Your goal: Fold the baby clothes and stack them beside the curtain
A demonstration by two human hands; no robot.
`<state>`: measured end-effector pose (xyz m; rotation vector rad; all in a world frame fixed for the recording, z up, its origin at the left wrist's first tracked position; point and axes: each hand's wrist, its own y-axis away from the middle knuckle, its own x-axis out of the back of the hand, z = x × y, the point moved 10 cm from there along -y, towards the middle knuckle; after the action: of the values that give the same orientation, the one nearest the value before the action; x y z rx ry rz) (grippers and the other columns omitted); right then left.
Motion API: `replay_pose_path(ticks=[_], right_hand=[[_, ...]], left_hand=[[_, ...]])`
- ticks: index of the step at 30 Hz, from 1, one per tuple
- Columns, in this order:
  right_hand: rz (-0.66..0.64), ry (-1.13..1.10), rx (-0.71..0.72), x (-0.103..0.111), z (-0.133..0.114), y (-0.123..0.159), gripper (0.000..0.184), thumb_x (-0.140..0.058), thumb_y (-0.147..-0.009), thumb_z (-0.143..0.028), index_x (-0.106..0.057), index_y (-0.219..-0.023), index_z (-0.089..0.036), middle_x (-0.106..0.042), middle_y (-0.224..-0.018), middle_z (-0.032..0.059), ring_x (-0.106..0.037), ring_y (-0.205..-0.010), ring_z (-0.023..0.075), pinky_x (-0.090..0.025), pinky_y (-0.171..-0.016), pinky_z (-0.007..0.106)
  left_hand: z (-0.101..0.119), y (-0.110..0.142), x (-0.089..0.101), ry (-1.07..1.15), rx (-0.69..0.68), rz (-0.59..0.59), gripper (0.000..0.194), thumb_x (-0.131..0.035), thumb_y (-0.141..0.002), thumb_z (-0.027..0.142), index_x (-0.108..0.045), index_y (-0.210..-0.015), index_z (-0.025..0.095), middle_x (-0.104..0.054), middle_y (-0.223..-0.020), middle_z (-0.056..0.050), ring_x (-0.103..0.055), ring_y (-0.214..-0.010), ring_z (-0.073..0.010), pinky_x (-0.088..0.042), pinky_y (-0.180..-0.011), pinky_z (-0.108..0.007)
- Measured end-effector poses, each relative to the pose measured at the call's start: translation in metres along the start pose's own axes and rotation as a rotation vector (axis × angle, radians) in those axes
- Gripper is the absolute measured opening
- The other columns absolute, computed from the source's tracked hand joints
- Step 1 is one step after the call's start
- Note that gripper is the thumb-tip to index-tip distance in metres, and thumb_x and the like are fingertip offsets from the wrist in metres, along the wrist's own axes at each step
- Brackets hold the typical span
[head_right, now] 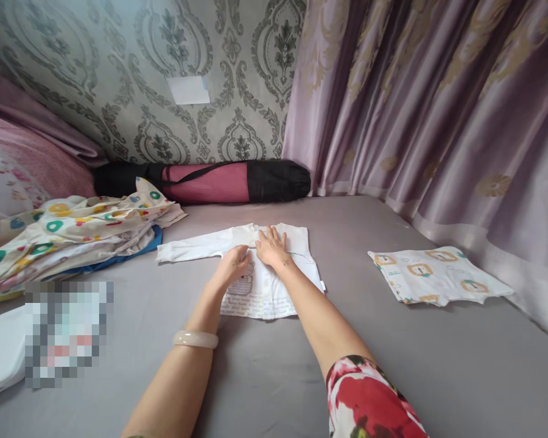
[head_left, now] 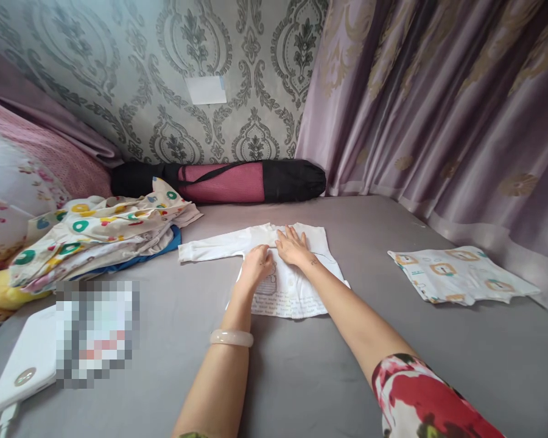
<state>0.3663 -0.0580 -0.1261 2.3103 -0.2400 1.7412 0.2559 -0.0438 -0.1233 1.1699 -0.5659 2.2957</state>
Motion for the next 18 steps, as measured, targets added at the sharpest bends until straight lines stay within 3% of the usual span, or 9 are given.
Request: replay_pose_path(ticks=[5, 12, 18], right_hand=[[0.054, 0.021, 0.104, -0.004, -0.028, -0.002, 0.06, -0.021, -0.1, -0.035, -0.023, -0.155, -0.011, -0.013, -0.164, 0.0096, -0.006, -0.151, 0.0216, 0.001, -0.12, 0.047], [0.043, 0.028, 0.111, -0.018, -0.031, -0.004, 0.064, -0.017, -0.1, -0.042, -0.025, -0.154, -0.008, -0.015, -0.163, 0.0101, -0.009, -0.15, 0.0217, -0.002, -0.12, 0.044], [0.075, 0.054, 0.115, -0.016, -0.03, -0.003, 0.063, -0.017, -0.101, -0.04, -0.025, -0.154, -0.006, -0.016, -0.163, 0.0106, -0.012, -0.15, 0.0219, -0.003, -0.12, 0.043]], left_hand=[[-0.019, -0.001, 0.016, 0.178, 0.177, 0.132, 0.037, -0.042, -0.088, 0.015, -0.063, -0.118, 0.015, -0.069, -0.118, -0.013, -0.064, -0.109, -0.0237, -0.049, -0.092, -0.035], [-0.064, 0.008, 0.059, 0.232, 0.381, 0.412, 0.033, -0.044, -0.089, 0.024, -0.064, -0.114, 0.014, -0.068, -0.111, -0.013, -0.064, -0.098, -0.0234, -0.048, -0.093, -0.037], [-0.115, 0.051, 0.116, 0.034, 0.691, 0.732, 0.036, -0.051, -0.085, 0.028, -0.058, -0.116, 0.011, -0.056, -0.118, -0.02, -0.048, -0.121, -0.0363, -0.037, -0.103, -0.052]])
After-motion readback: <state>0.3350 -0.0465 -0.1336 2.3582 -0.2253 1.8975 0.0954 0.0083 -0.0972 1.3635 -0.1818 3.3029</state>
